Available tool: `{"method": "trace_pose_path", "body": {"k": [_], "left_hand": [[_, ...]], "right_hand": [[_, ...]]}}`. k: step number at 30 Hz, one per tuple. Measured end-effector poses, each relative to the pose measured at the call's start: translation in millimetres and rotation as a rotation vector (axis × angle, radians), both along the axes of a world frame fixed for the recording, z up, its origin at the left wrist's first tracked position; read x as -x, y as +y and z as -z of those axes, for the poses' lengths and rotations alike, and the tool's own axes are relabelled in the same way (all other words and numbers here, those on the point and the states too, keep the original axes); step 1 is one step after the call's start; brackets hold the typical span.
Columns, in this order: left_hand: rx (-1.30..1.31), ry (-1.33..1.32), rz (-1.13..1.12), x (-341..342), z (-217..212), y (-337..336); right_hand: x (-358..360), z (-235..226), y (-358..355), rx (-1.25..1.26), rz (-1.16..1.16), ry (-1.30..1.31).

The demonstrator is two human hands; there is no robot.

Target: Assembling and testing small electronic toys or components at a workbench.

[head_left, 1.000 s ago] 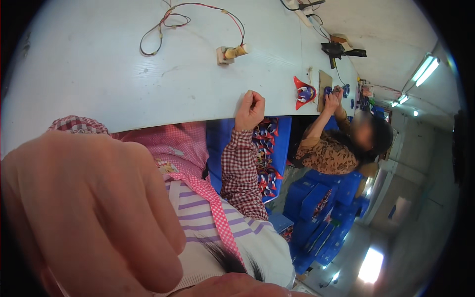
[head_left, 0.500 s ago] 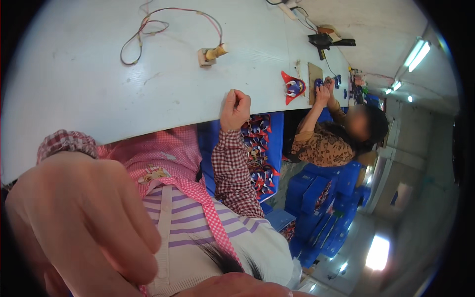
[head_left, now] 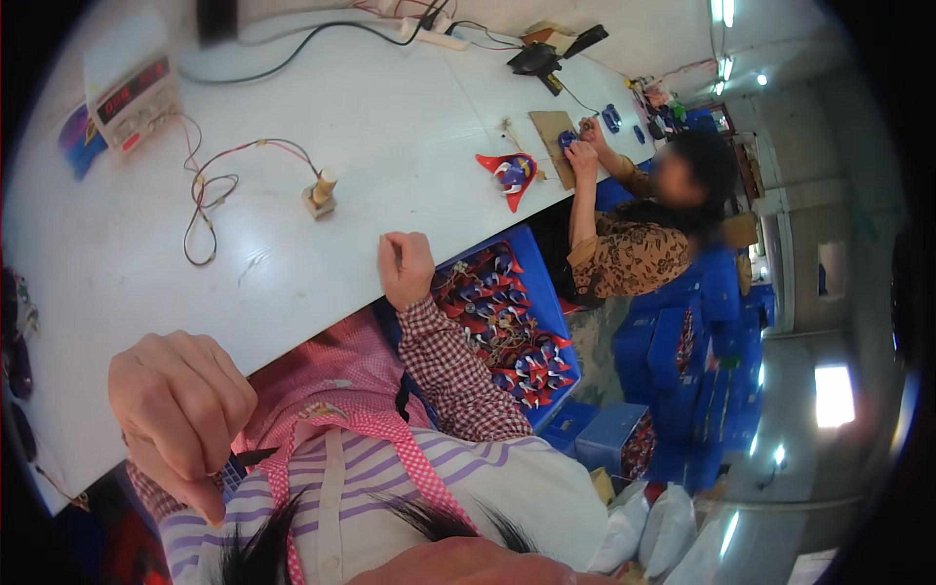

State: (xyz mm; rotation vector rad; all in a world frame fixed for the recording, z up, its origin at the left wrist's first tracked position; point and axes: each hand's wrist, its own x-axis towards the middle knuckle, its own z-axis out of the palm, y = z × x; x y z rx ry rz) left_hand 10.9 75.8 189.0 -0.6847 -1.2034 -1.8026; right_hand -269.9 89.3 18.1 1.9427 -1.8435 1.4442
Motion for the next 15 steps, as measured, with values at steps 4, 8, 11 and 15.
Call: {"method": "trace_pose_path", "body": {"k": [4, 8, 11, 15], "left_hand": [[-0.022, -0.081, -0.058, -1, 1, -1], [-0.042, -0.11, -0.099, 3, 6, -4], [-0.046, -0.126, -0.115, 5, 10, -6], [-0.043, -0.146, -0.131, 7, 12, -6]], "right_hand": [[-3, -5, -3, 0.015, -0.033, -0.002], [-3, -2, -6, 0.025, -0.031, 0.003], [-2, 0, -7, 0.034, -0.03, -0.004], [-2, 2, -9, 0.049, -0.035, -0.029]]}}
